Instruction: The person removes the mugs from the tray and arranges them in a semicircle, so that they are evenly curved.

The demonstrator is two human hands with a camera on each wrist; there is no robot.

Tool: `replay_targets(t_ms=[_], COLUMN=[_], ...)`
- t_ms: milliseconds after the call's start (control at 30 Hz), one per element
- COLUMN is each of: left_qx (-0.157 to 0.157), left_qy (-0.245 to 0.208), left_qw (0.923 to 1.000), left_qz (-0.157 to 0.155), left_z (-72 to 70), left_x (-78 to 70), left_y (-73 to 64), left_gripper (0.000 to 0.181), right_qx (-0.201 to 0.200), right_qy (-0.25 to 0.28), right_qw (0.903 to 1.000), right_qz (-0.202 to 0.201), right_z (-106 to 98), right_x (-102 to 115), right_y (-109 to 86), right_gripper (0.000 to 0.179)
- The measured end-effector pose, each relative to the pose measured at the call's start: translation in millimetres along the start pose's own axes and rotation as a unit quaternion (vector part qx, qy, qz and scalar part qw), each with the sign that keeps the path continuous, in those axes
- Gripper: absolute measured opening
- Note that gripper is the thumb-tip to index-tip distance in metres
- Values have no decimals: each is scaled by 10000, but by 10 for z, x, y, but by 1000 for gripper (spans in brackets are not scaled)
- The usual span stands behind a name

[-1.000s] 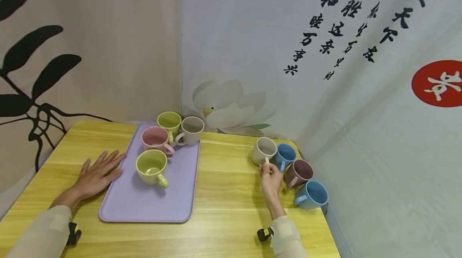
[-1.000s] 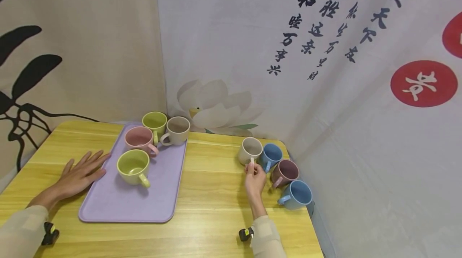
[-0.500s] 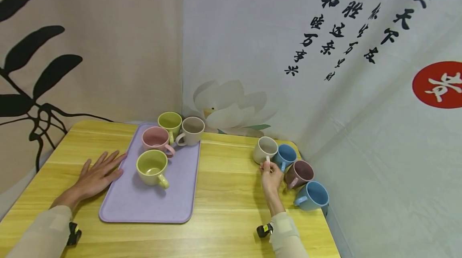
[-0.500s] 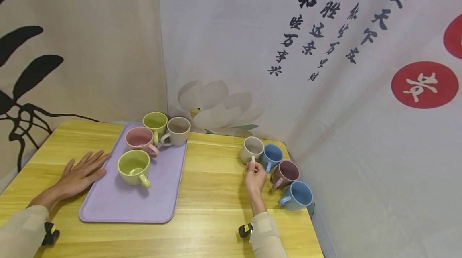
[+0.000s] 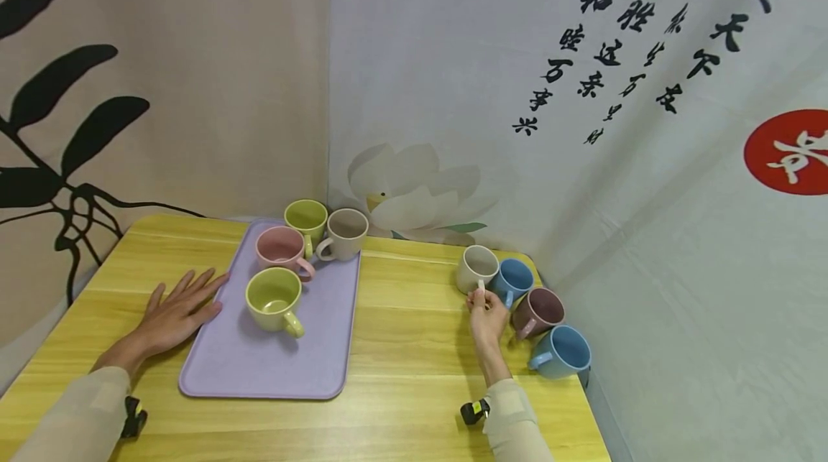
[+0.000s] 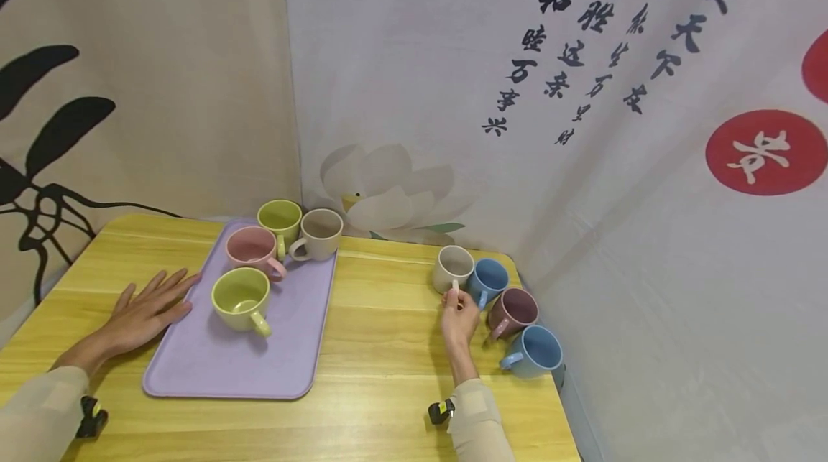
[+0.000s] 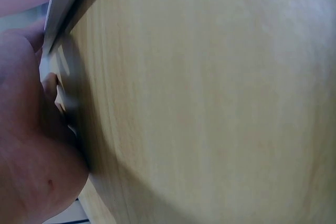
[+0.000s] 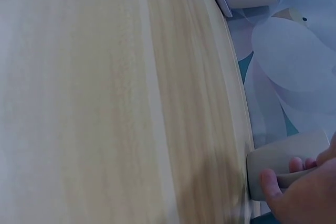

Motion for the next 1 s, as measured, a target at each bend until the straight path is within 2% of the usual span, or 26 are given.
replay_targets(t_ms=[367,567,700,800,1000], left_qx=[-16,-23,-35,-42,-30], left_qy=[19,19,8,18,51], left_qw=[10000,10000,10000,10000,10000], left_qz=[0,-15,1,8,17], left_z=[8,15,17,14,15], left_x=[36,50,47,41,52], left_y=[12,18,15,15,19], left_gripper=[70,70,70,70,70], right_qx=[-6,180,293,262,-160], right_qy=[10,26,-176,-360,-511], right_qw=[10000,9998,9992,9985,9977], right_qz=[-25,-87,-190,-331,-404], right_z=[21,1,-45,-71,-122], right_x=[-35,-41,-9,-7,-48], right_y=[21,30,-31,-90,-202], right_gripper=[26,28,29,30,26])
Point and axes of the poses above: each hand's wrist, its own y-axis towards the middle knuckle, its own z-axis out of the palm, x = y × z, the point moved 2 cm from there along y, towards the middle knuckle, and after that the axes turned 15 degrees about -y, right-handed, at the moved point
